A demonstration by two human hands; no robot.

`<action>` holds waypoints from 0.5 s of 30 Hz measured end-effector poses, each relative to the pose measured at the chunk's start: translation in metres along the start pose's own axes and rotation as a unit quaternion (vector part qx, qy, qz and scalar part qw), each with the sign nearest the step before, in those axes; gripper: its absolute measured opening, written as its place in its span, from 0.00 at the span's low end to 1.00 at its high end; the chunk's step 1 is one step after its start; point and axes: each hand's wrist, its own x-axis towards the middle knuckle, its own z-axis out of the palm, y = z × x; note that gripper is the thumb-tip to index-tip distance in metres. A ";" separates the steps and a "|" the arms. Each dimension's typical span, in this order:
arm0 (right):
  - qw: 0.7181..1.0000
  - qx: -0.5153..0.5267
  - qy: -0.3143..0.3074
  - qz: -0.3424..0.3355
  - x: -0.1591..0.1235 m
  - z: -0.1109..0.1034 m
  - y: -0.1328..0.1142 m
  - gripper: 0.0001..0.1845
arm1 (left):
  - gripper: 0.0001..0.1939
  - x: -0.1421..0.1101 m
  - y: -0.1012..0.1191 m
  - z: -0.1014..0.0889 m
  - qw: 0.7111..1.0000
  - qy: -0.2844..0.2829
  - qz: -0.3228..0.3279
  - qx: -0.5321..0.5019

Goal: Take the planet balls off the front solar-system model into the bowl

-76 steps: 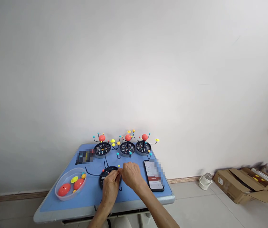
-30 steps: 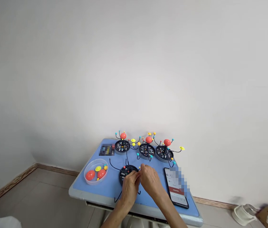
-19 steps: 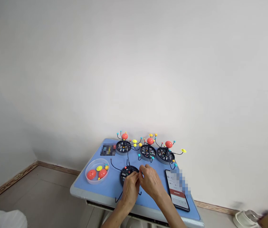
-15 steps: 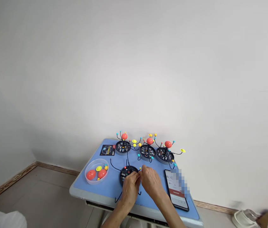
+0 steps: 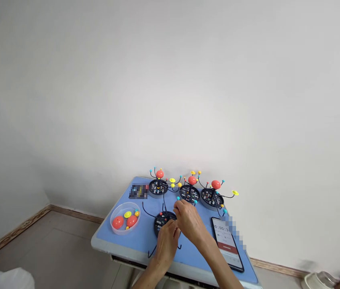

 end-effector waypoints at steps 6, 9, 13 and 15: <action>0.994 -0.009 -0.076 -0.081 0.038 0.005 -0.061 0.11 | 0.18 -0.010 0.002 -0.010 0.999 -0.018 -0.041 -0.027; 0.983 -0.049 -0.128 -0.123 0.062 0.023 -0.088 0.14 | 0.19 -0.020 0.001 -0.015 0.997 -0.010 -0.030 -0.068; 0.966 -0.095 -0.198 -0.136 0.091 0.056 -0.116 0.18 | 0.18 -0.033 -0.004 -0.019 0.994 -0.009 -0.034 -0.107; 0.959 -0.113 -0.222 -0.136 0.103 0.073 -0.126 0.17 | 0.16 -0.039 -0.008 -0.018 0.990 -0.010 -0.044 -0.130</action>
